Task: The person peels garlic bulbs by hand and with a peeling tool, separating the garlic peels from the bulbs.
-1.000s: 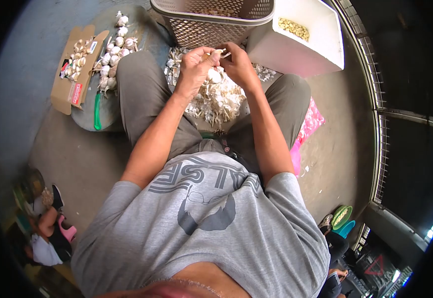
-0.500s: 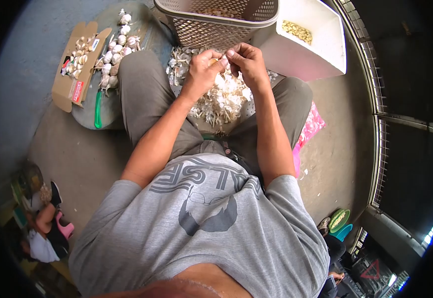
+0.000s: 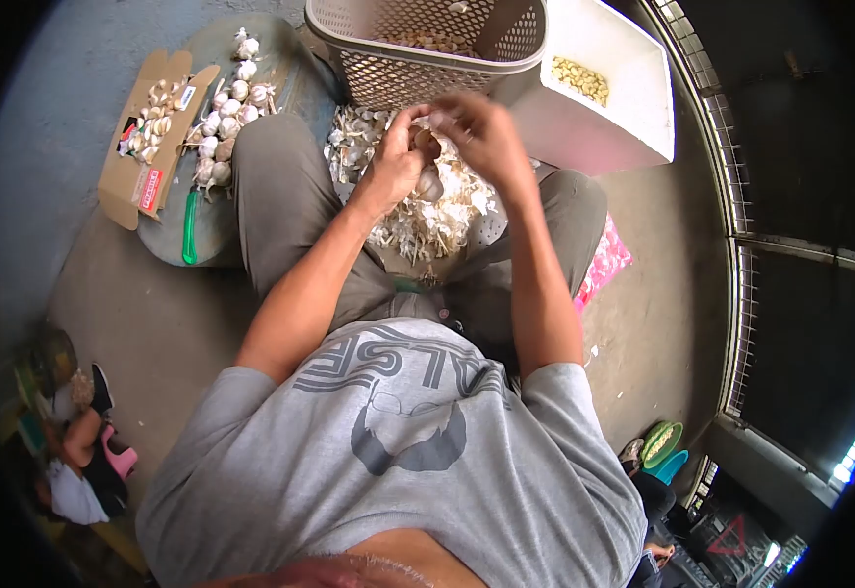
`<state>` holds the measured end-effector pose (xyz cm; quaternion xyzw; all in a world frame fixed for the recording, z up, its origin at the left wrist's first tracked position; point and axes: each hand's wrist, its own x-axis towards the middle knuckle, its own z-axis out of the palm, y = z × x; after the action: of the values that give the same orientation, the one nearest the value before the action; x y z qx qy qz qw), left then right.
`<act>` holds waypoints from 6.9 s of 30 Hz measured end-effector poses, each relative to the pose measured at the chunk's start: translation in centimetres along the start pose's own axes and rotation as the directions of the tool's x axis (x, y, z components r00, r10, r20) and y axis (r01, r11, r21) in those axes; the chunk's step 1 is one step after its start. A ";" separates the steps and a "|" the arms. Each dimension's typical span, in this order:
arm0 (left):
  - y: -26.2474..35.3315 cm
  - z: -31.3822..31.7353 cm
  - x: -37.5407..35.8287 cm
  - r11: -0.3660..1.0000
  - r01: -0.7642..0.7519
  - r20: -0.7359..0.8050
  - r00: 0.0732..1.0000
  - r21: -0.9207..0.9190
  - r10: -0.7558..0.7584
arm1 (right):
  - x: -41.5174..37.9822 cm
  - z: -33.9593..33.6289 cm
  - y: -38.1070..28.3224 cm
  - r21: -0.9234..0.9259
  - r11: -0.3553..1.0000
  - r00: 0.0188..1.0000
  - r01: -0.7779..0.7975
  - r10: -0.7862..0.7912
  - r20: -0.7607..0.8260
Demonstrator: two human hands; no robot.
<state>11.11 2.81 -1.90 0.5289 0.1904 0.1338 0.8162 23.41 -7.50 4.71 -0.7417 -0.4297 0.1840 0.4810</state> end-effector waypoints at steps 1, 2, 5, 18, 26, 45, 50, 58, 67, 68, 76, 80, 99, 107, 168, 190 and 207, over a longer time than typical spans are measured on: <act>-0.1 -0.1 -0.3 0.997 0.031 0.012 0.999 -0.074 -0.030 | -0.8 1.0 0.3 -0.088 0.995 0.996 0.037 -0.029 0.085; -2.7 -0.7 1.2 0.954 -0.183 -0.005 0.982 0.237 0.190 | -1.2 1.5 1.6 0.022 0.999 0.994 -0.032 0.029 0.102; -3.3 -0.2 0.9 0.911 -0.254 -0.020 0.961 0.325 0.275 | -1.4 2.4 4.1 0.282 0.943 0.981 -0.179 0.148 0.125; 1.0 1.1 -1.4 0.672 -0.374 0.126 0.913 0.639 0.389 | -1.6 0.6 3.5 0.431 0.870 0.969 -0.240 0.192 0.153; 1.0 1.3 -1.4 0.700 -0.294 0.024 0.930 0.651 0.368 | -1.7 1.4 4.4 0.718 0.676 0.976 -0.167 0.216 0.024; 1.3 0.5 -1.0 0.867 -0.278 -0.050 0.944 0.413 0.327 | -1.4 2.5 4.9 0.790 0.571 0.936 -0.222 0.352 0.009; 1.6 0.8 -1.2 0.923 -0.237 -0.153 0.944 0.304 0.293 | -1.6 2.9 3.9 0.810 0.546 0.964 -0.213 0.252 0.083; 1.9 -0.2 -1.1 0.796 -0.344 -0.051 0.904 0.498 0.423 | -1.8 1.8 4.5 0.707 0.648 0.958 -0.281 0.228 0.173; 3.1 1.0 -1.7 0.883 -0.321 -0.086 0.925 0.341 0.370 | -1.9 2.5 4.1 0.862 0.328 0.917 -0.387 0.230 0.324; 2.8 0.9 -1.5 0.867 -0.334 -0.071 0.920 0.370 0.385 | -1.9 2.6 4.2 0.862 0.341 0.923 -0.374 0.232 0.308; 1.9 -0.3 -1.0 0.688 -0.315 -0.099 0.866 0.653 0.490 | -1.9 3.4 2.5 0.615 0.756 0.974 -0.224 0.185 0.128; 0.9 -0.3 -0.8 0.522 -0.380 -0.024 0.791 0.764 0.611 | -2.0 2.5 2.6 0.518 0.821 0.968 -0.241 0.169 0.183; 1.3 -0.3 -0.9 0.561 -0.344 -0.013 0.844 0.753 0.536 | -2.0 2.3 3.2 0.387 0.887 0.962 -0.252 0.185 0.203; 0.9 0.2 -1.0 0.557 -0.394 0.041 0.840 0.731 0.540 | -1.6 2.4 4.8 0.646 0.744 0.985 -0.169 0.151 0.085; -1.2 -1.2 0.5 0.936 -0.081 -0.225 0.974 -0.343 0.002 | -1.7 7.1 2.1 0.526 0.844 0.973 -0.102 0.194 -0.122; -2.0 -3.5 1.4 0.836 0.079 -0.167 0.965 -0.543 -0.200 | -2.7 7.0 1.0 0.576 0.808 0.992 -0.125 0.121 0.046; -0.4 -0.8 0.3 0.985 -0.067 -0.132 0.990 -0.161 0.046 | -2.3 2.9 3.1 0.397 0.913 0.995 -0.091 0.067 0.074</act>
<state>11.06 3.44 -2.64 0.4552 0.2154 0.2058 0.8390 21.50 -8.28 0.33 -0.6388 -0.3664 0.3089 0.6019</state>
